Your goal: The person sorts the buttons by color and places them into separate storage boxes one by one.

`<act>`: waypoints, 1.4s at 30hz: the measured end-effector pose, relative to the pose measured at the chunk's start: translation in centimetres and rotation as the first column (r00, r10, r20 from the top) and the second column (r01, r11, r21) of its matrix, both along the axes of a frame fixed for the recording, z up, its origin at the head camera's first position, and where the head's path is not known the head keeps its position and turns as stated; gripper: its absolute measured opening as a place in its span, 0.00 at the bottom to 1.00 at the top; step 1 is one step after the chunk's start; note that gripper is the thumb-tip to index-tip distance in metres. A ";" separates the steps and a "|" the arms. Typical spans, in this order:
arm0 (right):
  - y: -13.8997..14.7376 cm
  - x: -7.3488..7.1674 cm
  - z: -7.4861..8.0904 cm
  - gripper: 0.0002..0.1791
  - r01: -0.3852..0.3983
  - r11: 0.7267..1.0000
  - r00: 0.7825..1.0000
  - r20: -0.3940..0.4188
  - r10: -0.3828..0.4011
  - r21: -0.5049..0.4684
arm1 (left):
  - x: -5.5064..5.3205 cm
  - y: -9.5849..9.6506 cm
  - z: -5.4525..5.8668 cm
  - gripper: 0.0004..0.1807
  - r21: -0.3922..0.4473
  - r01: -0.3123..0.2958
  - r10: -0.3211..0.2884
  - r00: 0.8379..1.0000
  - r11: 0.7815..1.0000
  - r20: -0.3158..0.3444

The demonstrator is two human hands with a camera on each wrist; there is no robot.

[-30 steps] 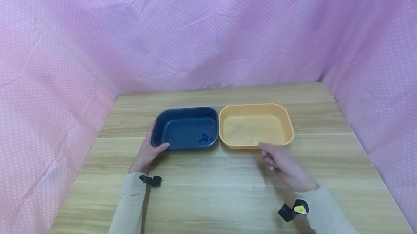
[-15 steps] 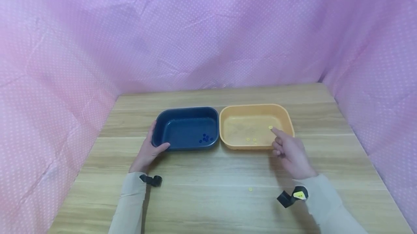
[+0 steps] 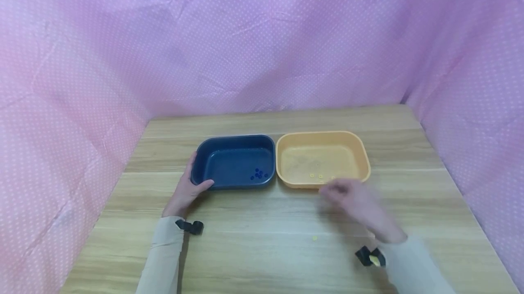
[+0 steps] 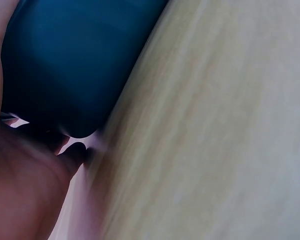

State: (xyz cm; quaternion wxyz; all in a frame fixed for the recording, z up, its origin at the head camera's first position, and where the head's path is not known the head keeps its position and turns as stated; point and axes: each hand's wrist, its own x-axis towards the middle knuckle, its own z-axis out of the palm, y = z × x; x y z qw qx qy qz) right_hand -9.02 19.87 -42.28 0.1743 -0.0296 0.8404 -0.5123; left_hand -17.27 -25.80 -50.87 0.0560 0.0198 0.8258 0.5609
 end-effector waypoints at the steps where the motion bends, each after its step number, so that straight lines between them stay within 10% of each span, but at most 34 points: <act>1: -0.7 0.8 -0.3 0.14 -0.090 0.984 0.992 -0.070 0.102 0.153 | 0.0 0.0 0.0 0.57 0.003 -0.001 0.001 1.000 1.000 -0.003; 5: -3.3 3.6 -2.3 0.06 -0.232 0.823 0.888 -0.234 0.397 0.519 | -0.2 -0.1 0.0 0.57 0.015 -0.005 0.005 1.000 1.000 -0.013; 9: -4.7 5.3 -4.2 0.12 -0.122 0.671 0.792 -0.336 0.509 0.731 | -0.2 0.0 -0.1 0.57 0.007 0.000 0.000 1.000 1.000 -0.004; 13: -5.3 6.6 -4.8 0.10 -0.037 0.576 0.728 -0.373 0.575 0.817 | -0.2 -0.1 -0.1 0.58 0.027 0.001 -0.001 0.999 1.000 0.036; 22: -6.6 7.4 -5.6 0.09 0.117 0.580 0.622 -0.514 0.590 0.806 | -0.2 -0.1 0.0 0.57 0.019 -0.006 0.005 0.999 1.000 0.039; 42: -7.2 7.9 -6.7 0.06 0.220 0.581 0.617 -0.573 0.539 0.784 | 0.0 -0.1 -0.3 0.57 0.013 -0.002 0.002 1.000 1.000 -0.003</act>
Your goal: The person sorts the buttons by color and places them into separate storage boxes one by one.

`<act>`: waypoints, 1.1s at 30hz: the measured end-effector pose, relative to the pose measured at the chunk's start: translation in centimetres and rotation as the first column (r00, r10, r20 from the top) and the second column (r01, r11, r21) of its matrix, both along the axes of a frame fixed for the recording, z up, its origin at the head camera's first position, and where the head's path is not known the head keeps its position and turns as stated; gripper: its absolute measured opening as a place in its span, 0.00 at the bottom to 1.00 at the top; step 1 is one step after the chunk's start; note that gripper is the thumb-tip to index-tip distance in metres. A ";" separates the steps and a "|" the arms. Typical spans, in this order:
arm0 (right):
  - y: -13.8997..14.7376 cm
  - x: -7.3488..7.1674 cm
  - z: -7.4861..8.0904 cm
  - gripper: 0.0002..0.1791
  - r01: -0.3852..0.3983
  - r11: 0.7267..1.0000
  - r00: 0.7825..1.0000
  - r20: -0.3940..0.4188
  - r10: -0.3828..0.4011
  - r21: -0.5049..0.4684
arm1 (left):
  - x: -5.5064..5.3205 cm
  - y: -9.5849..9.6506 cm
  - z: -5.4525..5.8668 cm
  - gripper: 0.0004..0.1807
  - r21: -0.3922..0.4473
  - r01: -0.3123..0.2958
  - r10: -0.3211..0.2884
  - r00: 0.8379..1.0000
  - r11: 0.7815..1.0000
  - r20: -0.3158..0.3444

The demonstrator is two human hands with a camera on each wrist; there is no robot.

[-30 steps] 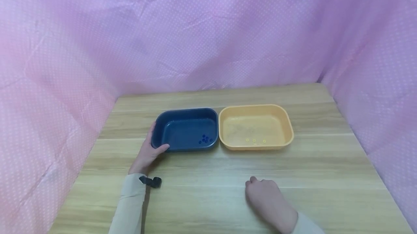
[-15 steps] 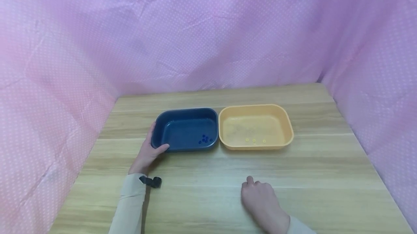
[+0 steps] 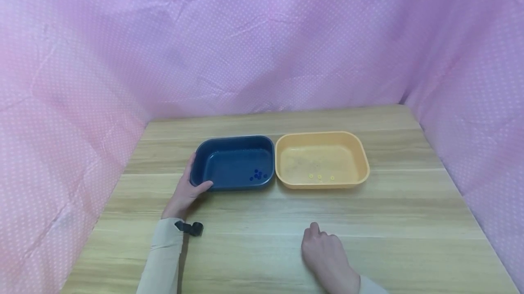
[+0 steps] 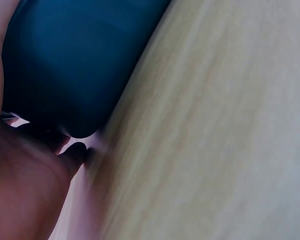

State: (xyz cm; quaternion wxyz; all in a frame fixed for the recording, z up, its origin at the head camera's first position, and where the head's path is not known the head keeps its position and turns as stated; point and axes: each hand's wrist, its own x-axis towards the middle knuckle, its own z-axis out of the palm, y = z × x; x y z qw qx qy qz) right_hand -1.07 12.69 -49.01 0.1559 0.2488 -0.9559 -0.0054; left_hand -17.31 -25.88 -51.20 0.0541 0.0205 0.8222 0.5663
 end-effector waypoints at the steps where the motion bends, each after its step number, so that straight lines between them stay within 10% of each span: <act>1: 0.0 0.0 0.0 0.06 0.002 1.000 1.000 0.008 -0.002 -0.004 | 0.0 0.0 0.0 0.57 0.000 -0.001 0.001 1.000 1.000 -0.004; 10: 0.5 -0.8 0.7 0.12 0.068 0.998 0.976 0.206 -0.069 0.012 | 0.1 -0.2 -0.2 0.57 0.005 -0.004 0.004 1.000 1.000 -0.002; 15: 1.2 -2.1 2.3 0.04 0.245 0.955 0.864 0.484 -0.138 -0.165 | 0.2 -0.1 0.4 0.57 0.002 0.007 -0.007 0.999 1.000 0.034; 18: 2.7 -3.8 3.9 0.10 0.477 0.783 0.718 0.691 -0.085 -0.399 | 0.5 0.3 1.7 0.57 0.007 0.017 -0.017 0.999 1.000 0.038; 21: 4.7 -5.7 5.1 0.19 0.690 0.479 0.579 0.811 0.085 -0.542 | 0.8 0.8 2.9 0.57 0.011 0.019 -0.020 0.999 1.000 0.038; 23: 6.0 -6.7 5.4 0.18 0.774 0.274 0.526 0.820 0.224 -0.571 | 0.9 1.0 3.2 0.56 0.006 0.020 -0.020 0.999 1.000 0.043; 25: 6.9 -7.3 5.4 0.16 0.813 0.126 0.504 0.795 0.337 -0.568 | 0.9 1.0 3.3 0.56 -0.003 0.024 -0.024 0.999 1.000 0.049; 28: 7.8 -7.7 5.2 0.18 0.833 0.009 0.496 0.753 0.432 -0.553 | 0.9 1.0 3.3 0.56 -0.001 0.026 -0.026 0.998 1.000 0.054; 33: 8.2 -8.1 4.9 0.15 0.827 -0.070 0.520 0.713 0.470 -0.558 | 1.0 0.9 3.2 0.55 0.018 0.023 -0.024 0.998 1.000 0.050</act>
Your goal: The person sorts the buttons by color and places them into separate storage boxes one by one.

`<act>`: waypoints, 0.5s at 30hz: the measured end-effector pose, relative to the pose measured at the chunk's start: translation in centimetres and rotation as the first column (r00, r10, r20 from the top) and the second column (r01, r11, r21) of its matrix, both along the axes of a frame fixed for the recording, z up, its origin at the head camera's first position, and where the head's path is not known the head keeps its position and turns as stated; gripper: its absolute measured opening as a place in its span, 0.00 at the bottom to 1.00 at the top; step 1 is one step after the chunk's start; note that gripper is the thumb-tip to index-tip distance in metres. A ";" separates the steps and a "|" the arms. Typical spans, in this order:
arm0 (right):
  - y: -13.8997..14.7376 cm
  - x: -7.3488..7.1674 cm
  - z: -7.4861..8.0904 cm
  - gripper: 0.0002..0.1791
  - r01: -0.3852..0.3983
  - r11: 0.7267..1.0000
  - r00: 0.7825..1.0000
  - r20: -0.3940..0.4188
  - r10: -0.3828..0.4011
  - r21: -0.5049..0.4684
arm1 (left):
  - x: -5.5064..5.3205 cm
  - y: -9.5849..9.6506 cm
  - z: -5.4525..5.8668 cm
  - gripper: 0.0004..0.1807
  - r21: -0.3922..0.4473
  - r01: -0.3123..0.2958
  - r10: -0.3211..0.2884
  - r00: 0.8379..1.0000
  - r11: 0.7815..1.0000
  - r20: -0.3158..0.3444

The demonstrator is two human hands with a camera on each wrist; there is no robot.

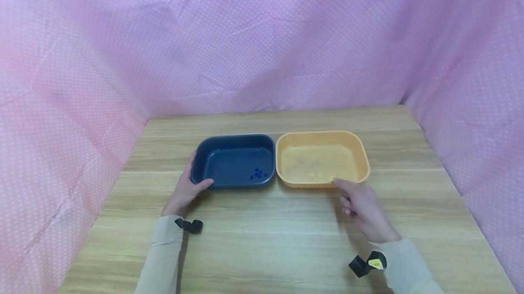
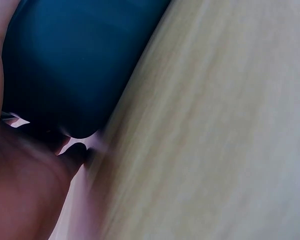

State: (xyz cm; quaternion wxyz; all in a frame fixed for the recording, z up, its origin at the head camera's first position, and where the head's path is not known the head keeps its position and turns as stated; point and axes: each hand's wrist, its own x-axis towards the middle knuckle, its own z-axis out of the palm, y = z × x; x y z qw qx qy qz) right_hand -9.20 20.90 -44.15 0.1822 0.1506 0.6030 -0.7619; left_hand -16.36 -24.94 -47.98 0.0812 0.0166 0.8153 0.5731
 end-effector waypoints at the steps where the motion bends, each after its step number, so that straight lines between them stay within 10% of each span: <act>1: 0.1 -0.1 0.0 0.13 0.004 1.000 1.000 -0.003 -0.004 -0.006 | 0.0 0.0 0.0 0.55 0.001 0.001 -0.001 1.000 1.000 -0.002; 15: 0.8 -1.4 0.6 0.15 0.149 0.985 0.989 0.030 -0.147 -0.086 | 0.0 0.0 0.2 0.56 -0.021 0.012 -0.012 1.000 1.000 -0.009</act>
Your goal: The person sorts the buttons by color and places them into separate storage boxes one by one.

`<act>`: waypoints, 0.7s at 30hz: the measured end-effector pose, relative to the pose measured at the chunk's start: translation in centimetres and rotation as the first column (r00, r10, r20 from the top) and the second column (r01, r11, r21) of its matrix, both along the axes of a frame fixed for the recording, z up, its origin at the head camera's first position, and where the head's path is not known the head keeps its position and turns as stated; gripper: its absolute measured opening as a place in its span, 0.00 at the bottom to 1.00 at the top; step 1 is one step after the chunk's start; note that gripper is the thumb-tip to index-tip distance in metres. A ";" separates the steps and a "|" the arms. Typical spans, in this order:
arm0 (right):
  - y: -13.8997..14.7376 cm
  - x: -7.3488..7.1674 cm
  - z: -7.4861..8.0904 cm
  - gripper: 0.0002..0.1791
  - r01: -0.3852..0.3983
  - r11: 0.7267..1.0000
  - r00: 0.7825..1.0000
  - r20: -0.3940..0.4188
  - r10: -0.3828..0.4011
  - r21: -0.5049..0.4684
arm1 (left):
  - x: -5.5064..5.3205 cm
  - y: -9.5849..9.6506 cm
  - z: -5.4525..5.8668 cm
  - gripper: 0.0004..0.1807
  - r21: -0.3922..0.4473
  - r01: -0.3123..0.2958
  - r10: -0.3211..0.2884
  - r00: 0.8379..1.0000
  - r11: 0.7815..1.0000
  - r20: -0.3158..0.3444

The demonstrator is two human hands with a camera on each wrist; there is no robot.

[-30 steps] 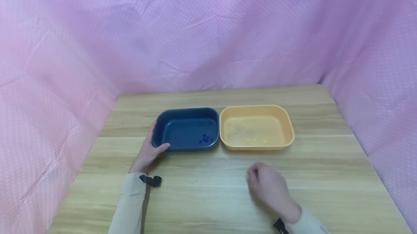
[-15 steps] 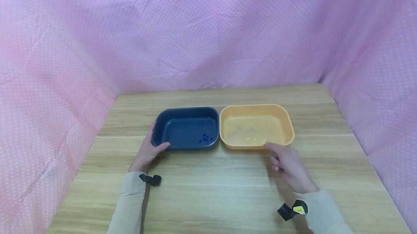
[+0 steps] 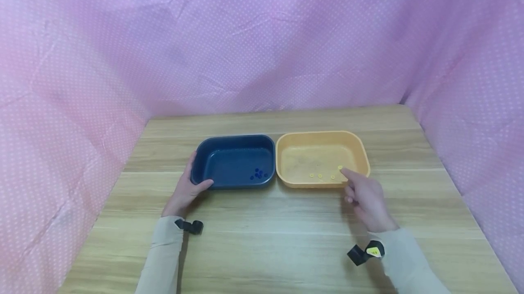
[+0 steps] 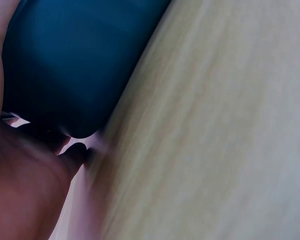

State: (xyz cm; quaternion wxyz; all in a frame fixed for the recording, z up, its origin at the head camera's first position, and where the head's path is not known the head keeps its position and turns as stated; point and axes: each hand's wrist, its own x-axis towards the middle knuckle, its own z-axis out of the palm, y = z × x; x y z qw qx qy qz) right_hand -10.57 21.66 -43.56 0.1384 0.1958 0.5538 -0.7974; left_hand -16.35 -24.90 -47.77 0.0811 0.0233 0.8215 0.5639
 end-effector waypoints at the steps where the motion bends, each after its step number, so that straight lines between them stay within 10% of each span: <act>1: 0.0 0.0 0.0 0.14 0.011 1.000 1.000 0.003 -0.011 -0.012 | 0.0 0.0 0.0 0.56 0.000 -0.002 0.002 1.000 1.000 0.003; 16: 0.3 -0.1 0.8 0.11 0.125 0.989 0.991 0.061 -0.120 -0.075 | 0.1 0.1 0.3 0.55 -0.014 -0.008 0.008 1.000 1.000 0.007; 21: 0.2 0.0 0.8 0.09 0.140 0.983 0.990 0.043 -0.136 -0.115 | -0.7 -0.8 -2.3 0.57 -0.013 -0.017 0.017 1.000 1.000 -0.021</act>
